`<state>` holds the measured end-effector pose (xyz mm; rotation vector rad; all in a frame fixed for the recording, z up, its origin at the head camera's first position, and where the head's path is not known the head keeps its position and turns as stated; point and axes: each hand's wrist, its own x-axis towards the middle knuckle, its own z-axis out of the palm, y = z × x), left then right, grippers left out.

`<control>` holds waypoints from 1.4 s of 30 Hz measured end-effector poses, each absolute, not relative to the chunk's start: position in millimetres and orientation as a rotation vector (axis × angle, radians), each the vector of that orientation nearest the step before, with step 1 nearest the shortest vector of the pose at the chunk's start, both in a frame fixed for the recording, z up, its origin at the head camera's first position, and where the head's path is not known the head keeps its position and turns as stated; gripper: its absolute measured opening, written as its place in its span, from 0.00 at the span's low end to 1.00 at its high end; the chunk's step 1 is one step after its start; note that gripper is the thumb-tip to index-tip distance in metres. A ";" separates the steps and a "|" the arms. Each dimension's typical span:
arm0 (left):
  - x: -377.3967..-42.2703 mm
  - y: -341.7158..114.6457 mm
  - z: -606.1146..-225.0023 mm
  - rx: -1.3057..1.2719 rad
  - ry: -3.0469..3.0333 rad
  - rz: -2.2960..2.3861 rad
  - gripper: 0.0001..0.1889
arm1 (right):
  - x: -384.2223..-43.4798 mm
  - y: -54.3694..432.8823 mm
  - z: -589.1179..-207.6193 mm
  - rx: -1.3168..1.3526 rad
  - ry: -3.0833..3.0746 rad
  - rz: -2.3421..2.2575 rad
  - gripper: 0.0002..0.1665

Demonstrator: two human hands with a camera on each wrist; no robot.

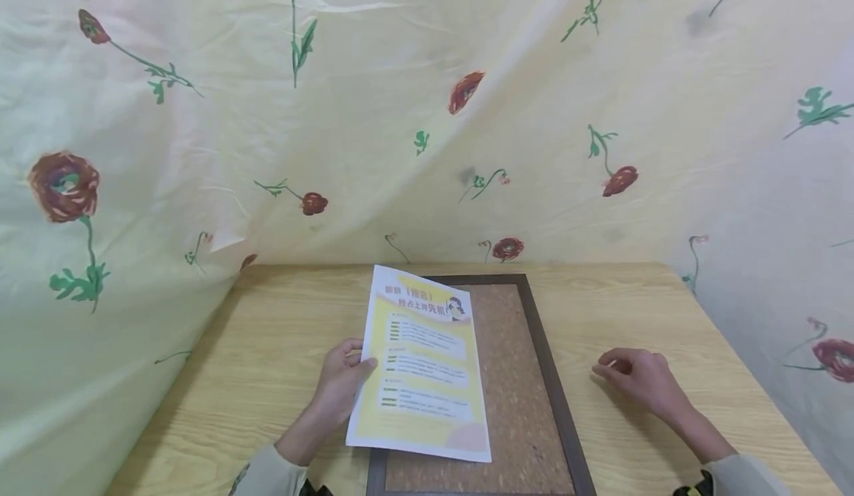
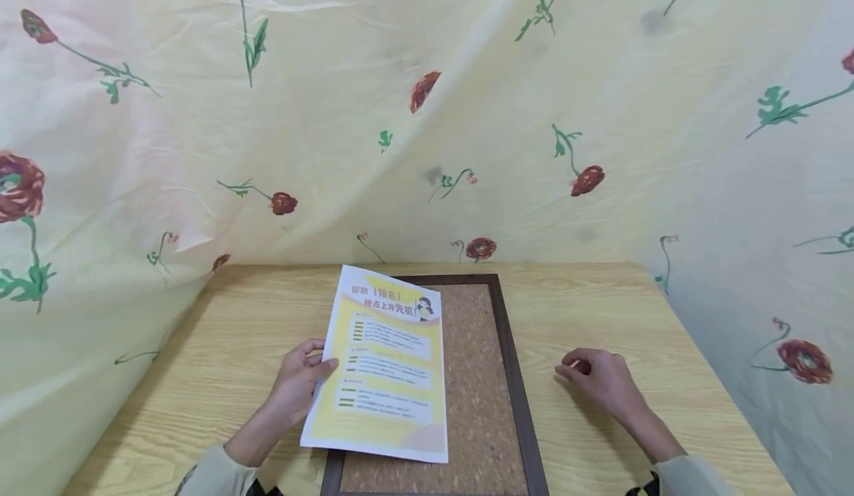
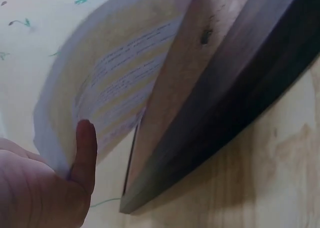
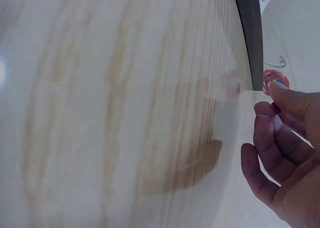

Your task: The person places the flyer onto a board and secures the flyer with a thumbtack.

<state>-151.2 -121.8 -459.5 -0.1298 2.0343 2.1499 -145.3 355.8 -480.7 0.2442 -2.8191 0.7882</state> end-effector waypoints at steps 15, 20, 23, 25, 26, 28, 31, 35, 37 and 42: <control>-151.3 -94.7 -481.3 -0.144 2.128 1.987 0.21 | -150.2 356.8 -475.0 0.349 -2.772 0.760 0.03; -154.7 -86.4 -479.5 -0.157 2.187 1.929 0.22 | -154.5 355.7 -468.5 0.382 -2.790 0.773 0.03; -156.1 -82.8 -480.3 -0.133 2.184 1.911 0.24 | -158.1 353.8 -463.1 0.410 -2.786 0.779 0.05; -156.6 -80.6 -480.8 -0.115 2.173 1.909 0.25 | -160.9 352.2 -459.1 0.439 -2.766 0.774 0.05; -156.7 -79.7 -480.9 -0.109 2.172 1.906 0.25 | -162.2 351.4 -457.0 0.456 -2.757 0.771 0.05; -156.5 -77.7 -481.0 -0.109 2.179 1.893 0.26 | -164.8 349.5 -452.6 0.486 -2.735 0.770 0.05; -155.4 -75.0 -480.0 -0.102 2.183 1.885 0.28 | -168.7 345.6 -444.8 0.514 -2.720 0.773 0.05; -155.0 -71.8 -478.8 -0.089 2.183 1.873 0.29 | -175.2 336.0 -431.4 0.522 -2.735 0.768 0.05; -155.7 -70.3 -479.2 -0.082 2.182 1.869 0.30 | -179.6 329.7 -424.8 0.519 -2.747 0.759 0.05; -157.9 -66.6 -478.9 -0.081 2.193 1.861 0.28 | -193.1 313.7 -408.2 0.542 -2.758 0.779 0.05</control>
